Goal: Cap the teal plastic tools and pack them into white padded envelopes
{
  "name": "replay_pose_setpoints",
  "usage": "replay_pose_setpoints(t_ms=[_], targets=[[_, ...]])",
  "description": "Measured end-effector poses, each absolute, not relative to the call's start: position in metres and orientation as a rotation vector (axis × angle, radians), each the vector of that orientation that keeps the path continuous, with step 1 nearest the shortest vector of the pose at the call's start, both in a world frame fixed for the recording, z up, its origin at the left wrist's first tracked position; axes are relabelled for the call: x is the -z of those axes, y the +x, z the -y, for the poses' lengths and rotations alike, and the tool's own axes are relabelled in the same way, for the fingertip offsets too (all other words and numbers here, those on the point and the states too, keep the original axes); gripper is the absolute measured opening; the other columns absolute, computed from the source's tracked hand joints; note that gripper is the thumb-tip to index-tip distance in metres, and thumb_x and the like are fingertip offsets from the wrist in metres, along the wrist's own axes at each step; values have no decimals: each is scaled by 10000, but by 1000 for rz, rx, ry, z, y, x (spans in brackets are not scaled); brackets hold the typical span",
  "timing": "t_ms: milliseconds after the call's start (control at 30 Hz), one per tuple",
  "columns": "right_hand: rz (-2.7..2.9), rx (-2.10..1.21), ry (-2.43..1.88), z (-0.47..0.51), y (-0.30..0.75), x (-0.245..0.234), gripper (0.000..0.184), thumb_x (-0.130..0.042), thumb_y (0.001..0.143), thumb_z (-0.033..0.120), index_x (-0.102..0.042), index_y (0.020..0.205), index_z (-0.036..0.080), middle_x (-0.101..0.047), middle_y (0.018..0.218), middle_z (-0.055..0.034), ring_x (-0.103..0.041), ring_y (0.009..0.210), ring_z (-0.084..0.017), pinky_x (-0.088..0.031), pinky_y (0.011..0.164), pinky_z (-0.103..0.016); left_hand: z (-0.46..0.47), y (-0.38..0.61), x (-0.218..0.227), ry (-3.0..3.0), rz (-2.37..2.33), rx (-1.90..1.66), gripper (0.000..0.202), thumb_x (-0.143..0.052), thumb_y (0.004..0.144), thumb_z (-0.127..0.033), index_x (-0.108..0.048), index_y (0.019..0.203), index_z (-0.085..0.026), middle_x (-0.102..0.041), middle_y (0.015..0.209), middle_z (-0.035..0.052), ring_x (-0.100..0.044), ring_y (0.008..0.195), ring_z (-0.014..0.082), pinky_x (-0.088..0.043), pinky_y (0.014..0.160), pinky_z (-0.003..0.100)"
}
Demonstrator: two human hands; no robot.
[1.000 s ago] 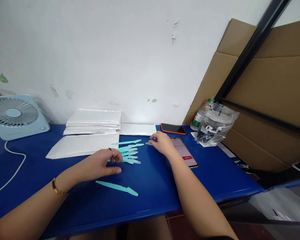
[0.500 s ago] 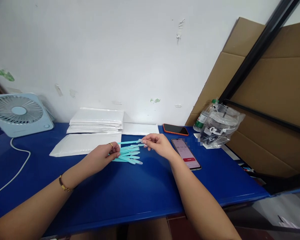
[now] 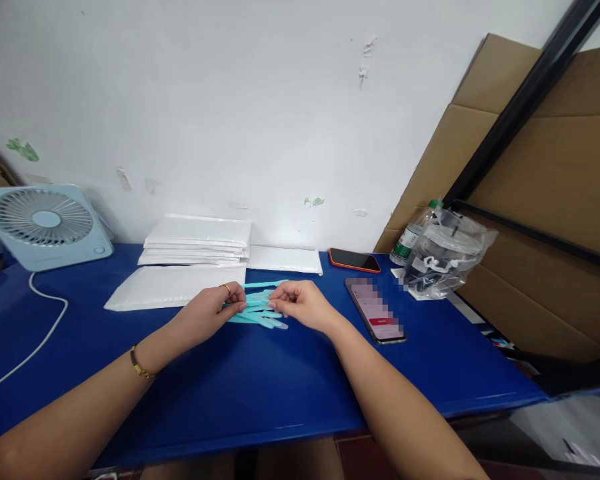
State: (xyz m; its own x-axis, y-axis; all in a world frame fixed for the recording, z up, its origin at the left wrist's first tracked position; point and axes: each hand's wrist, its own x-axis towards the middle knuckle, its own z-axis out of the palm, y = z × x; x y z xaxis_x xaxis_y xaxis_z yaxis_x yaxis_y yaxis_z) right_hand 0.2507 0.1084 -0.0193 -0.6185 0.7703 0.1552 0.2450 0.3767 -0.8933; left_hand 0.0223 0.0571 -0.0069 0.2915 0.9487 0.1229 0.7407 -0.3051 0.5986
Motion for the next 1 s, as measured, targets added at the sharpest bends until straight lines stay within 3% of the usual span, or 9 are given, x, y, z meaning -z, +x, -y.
replay_pose_setpoints(t_ms=[67, 133, 233, 300, 400, 533, 633, 733, 1000], targets=[[2202, -1031, -889, -109, 250, 22, 318, -591, 790, 459, -676, 907, 176, -644, 752, -46, -597, 677, -159, -492, 632, -302, -60, 23, 11, 2218, -1566, -623, 199, -450, 844, -390, -555, 848, -221, -614, 768, 17, -559, 739, 191, -395, 644, 294], [2326, -764, -936, -112, 250, 24, 471, -647, 723, 504, -634, 1094, 214, -626, 1047, -101, -571, 988, -243, -460, 835, -403, -64, 21, 17, 2334, -1609, -616, 279, -539, 786, -442, -571, 960, -225, -632, 959, 54, -549, 948, 242, -413, 773, 341], [2459, -542, -1057, -117, 249, 28, 1046, -735, 539, 599, -289, 1418, 248, -315, 1437, -141, -213, 1338, -347, -241, 1041, -531, -71, 17, 29, 2474, -1639, -590, 745, -666, 627, -572, -454, 1250, -222, -465, 1330, 109, -347, 1260, 314, -304, 997, 435], [2560, -552, -1086, -119, 248, 30, 1142, -723, 527, 628, -184, 1451, 226, -249, 1465, -154, -159, 1352, -364, -203, 1052, -543, -75, 14, 36, 2523, -1636, -517, 915, -641, 606, -645, -341, 1355, -213, -347, 1433, 122, -221, 1341, 323, -196, 1067, 468], [2668, -533, -983, -116, 245, 26, 865, -682, 656, 543, -350, 1380, 205, -414, 1330, -145, -384, 1216, -316, -327, 987, -477, -76, 13, 39, 2599, -1586, -427, 850, -559, 701, -640, -292, 1385, -212, -391, 1412, 111, -175, 1366, 293, -98, 1091, 475], [2736, -420, -879, -104, 239, 17, 490, -637, 742, 348, -515, 1188, 185, -522, 1085, -100, -488, 1001, -238, -424, 858, -378, -69, 21, 32, 2714, -1525, -365, 497, -540, 798, -499, -490, 1204, -217, -569, 1187, 94, -392, 1219, 266, -208, 1024, 444], [2771, -306, -882, -96, 233, 16, 402, -609, 719, 222, -521, 1107, 162, -521, 1009, -91, -487, 950, -225, -438, 809, -342, -61, 31, 27, 2781, -1538, -354, 274, -519, 831, -398, -561, 1013, -198, -608, 1031, 97, -477, 1057, 263, -307, 900, 408], [2813, -221, -902, -93, 227, 19, 309, -548, 700, 131, -516, 1007, 154, -531, 967, -89, -501, 914, -216, -439, 772, -320, -57, 40, 29, 2832, -1570, -308, 178, -499, 824, -290, -547, 948, -171, -609, 956, 108, -490, 985, 266, -333, 845, 397], [2881, -175, -991, -83, 226, 1, 224, -552, 704, 155, -539, 927, 165, -600, 920, -80, -573, 733, -199, -415, 625, -301, -58, 51, 30, 2769, -1623, -324, 130, -552, 735, -211, -536, 854, -161, -596, 886, 97, -537, 873, 263, -396, 748, 372]])
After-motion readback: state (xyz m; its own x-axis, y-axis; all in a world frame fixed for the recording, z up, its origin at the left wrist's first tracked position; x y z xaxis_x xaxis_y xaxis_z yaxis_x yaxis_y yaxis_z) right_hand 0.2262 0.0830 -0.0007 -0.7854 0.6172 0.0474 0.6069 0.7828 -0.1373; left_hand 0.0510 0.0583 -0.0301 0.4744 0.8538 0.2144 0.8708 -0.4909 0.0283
